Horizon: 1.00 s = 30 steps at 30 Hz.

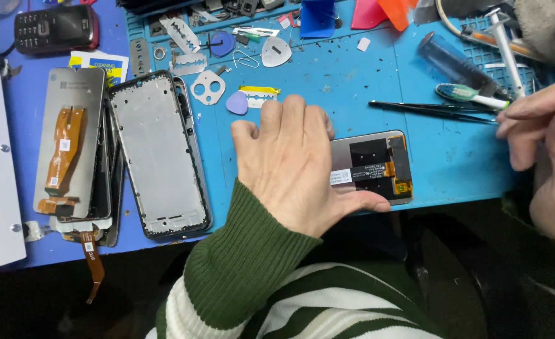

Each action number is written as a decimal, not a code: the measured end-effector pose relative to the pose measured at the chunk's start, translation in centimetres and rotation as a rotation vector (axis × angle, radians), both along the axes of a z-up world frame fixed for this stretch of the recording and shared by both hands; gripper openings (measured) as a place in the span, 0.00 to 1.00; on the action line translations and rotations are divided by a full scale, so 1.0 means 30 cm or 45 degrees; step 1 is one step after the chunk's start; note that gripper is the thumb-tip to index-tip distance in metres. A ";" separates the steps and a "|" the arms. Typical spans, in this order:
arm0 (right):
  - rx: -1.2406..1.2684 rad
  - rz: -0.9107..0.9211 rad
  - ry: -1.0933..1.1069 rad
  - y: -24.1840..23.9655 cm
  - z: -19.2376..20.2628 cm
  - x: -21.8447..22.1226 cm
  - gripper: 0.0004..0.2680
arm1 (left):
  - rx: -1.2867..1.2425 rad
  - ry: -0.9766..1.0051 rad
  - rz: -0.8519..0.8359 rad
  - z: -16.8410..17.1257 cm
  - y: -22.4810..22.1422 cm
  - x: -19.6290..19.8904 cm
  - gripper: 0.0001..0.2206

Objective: The person pries along the edge of a phone display assembly with a thin blade to separate it, then applies a strip of tape to the back of the display and writes on the tape with a pencil. They then use tweezers to work on the flex cable area of the display and reposition the assembly on the workbench.

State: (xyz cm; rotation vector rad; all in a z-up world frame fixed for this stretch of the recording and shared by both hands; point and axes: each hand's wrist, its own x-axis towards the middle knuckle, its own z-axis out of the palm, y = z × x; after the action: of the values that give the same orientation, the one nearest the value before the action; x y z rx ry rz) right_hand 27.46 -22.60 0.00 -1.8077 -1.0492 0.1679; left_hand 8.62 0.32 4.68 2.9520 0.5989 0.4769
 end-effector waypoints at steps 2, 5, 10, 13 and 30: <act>-0.196 -0.035 -0.080 0.055 0.103 0.007 0.18 | -0.019 0.045 -0.005 0.038 -0.014 0.001 0.50; -0.409 -0.026 -0.166 0.138 0.217 -0.024 0.10 | 0.021 0.106 0.007 0.076 -0.043 -0.015 0.47; -0.365 0.244 -0.303 0.261 0.316 -0.092 0.11 | 0.091 0.072 0.077 0.096 -0.085 -0.043 0.45; -0.282 0.383 -0.344 0.284 0.327 -0.103 0.02 | 0.150 0.105 0.104 0.100 -0.091 -0.050 0.44; -0.358 0.874 -1.684 0.181 0.350 -0.013 0.09 | 0.069 -0.238 0.015 0.029 -0.107 -0.077 0.42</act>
State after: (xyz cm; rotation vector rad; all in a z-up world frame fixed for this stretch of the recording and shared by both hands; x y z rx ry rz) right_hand 27.07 -17.16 10.49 -1.6256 -2.6571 -0.5938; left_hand 6.31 -2.91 5.54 2.9097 0.5910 0.7711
